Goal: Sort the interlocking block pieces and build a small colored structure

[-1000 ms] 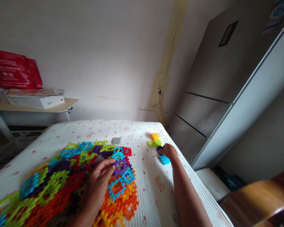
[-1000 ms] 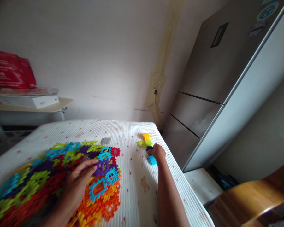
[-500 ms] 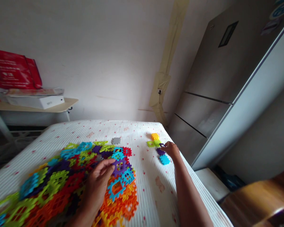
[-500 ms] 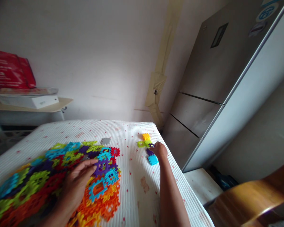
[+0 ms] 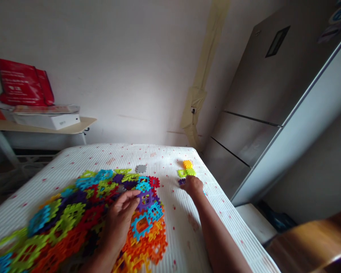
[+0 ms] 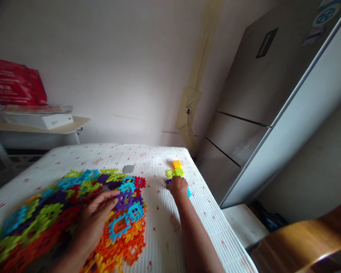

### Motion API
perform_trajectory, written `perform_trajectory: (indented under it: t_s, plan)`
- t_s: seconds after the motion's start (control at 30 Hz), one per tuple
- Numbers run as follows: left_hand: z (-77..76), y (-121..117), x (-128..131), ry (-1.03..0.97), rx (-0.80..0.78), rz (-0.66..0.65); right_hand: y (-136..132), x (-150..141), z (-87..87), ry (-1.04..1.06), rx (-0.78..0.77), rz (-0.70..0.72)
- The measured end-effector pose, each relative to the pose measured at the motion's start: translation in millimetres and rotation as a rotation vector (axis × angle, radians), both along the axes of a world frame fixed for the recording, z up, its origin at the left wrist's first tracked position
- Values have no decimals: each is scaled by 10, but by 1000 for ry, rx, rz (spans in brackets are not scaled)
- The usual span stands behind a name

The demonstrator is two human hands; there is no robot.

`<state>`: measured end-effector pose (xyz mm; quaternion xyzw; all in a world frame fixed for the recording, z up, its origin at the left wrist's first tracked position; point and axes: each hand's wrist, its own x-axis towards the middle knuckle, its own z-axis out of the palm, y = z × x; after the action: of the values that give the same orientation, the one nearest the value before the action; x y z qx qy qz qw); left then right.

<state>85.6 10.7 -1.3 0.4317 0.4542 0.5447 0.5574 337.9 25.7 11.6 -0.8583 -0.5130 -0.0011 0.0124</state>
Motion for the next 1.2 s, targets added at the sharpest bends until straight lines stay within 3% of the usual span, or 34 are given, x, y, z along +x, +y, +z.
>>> perform_trajectory:
  t_s: [0.4, 0.53, 0.6, 0.77, 0.83, 1.03, 1.2]
  plan:
    - [20, -3, 6, -1, 13, 26, 10, 32, -29, 5, 1, -15]
    - [1, 3, -3, 1, -10, -13, 4, -17, 50, 4, 59, 8]
    - [-10, 9, 0, -3, -8, -20, -6, -90, 144, 36, 126, 77]
    - [18, -1, 29, -59, 4, -12, -129, -439, 374, 486, 225, 512]
    - [37, -12, 33, -64, 11, -11, -205, -619, 406, 552, 241, 606]
    - [12, -6, 12, -63, 26, -32, -341, -1059, 321, 297, 369, 725]
    - [-30, 8, 18, -64, 32, -41, -354, -1166, 292, 183, 366, 729]
